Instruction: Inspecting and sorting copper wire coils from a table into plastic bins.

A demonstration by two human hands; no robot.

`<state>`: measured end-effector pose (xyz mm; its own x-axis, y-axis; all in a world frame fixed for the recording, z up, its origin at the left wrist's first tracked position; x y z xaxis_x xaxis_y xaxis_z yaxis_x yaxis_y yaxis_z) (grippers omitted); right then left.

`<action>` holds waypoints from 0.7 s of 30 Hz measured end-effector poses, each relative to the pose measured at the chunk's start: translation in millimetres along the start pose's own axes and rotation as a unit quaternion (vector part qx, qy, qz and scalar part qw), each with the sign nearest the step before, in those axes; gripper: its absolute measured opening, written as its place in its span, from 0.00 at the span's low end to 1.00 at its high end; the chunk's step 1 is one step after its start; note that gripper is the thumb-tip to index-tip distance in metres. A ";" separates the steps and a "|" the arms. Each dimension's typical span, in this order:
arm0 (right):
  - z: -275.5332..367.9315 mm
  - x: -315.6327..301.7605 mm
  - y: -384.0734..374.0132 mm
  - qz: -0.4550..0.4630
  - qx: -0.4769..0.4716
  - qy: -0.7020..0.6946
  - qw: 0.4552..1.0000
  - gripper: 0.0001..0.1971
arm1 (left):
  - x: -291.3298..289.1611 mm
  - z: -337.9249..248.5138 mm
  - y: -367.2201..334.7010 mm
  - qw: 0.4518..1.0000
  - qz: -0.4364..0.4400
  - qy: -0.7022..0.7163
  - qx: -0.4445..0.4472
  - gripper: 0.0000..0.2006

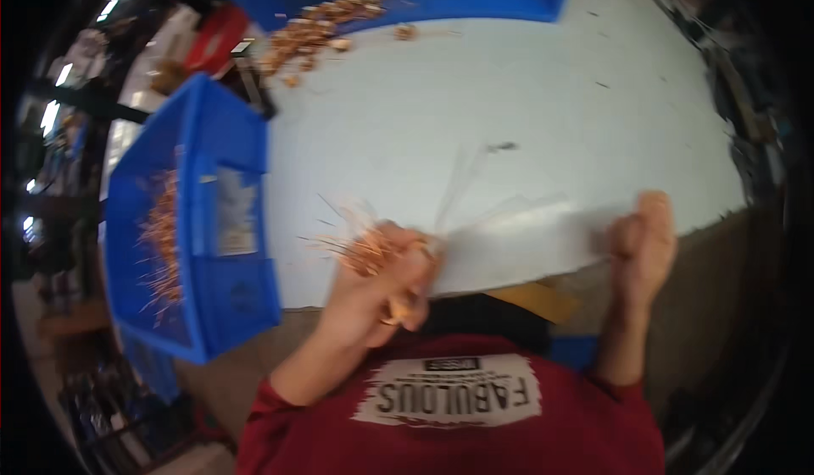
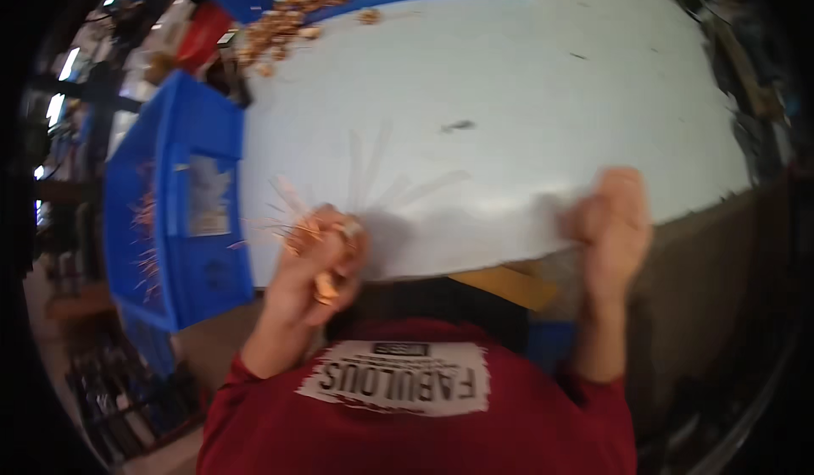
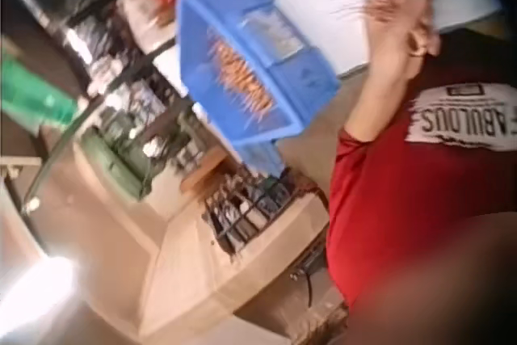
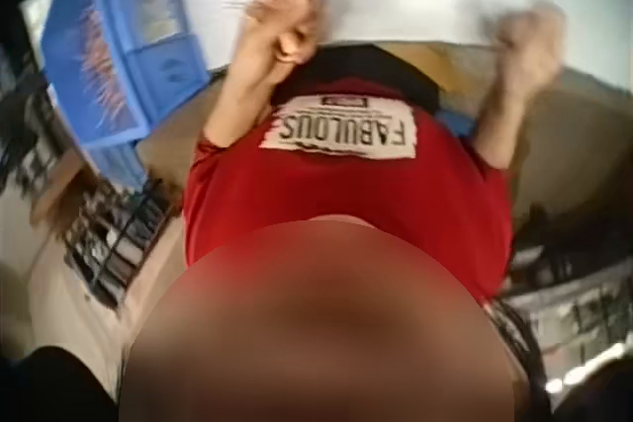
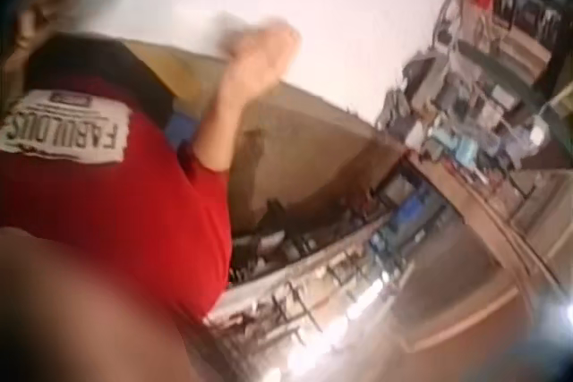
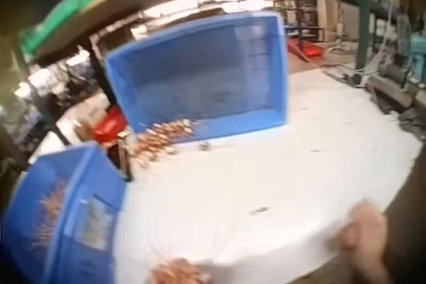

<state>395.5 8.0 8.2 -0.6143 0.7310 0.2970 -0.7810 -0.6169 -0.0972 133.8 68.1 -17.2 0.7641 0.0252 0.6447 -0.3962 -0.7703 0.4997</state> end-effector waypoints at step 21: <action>111.4 21.2 11.1 0.066 0.002 0.142 0.988 0.10 | 145.9 -35.4 84.3 0.983 0.167 -0.002 -0.074 0.10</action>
<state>386.3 -15.9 119.3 -0.7186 0.6954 0.0043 -0.6913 -0.7136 -0.1136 193.8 29.4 139.4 0.5804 -0.2164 0.7850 -0.6947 -0.6346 0.3387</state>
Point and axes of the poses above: each hand's wrist, its own y-axis away from the middle knuckle, its own x-axis out of the palm, z = x × y, the point moved 10 cm from there along -y, towards the middle knuckle, and after that the axes turned 15 degrees about -z, right-handed, at the moved point
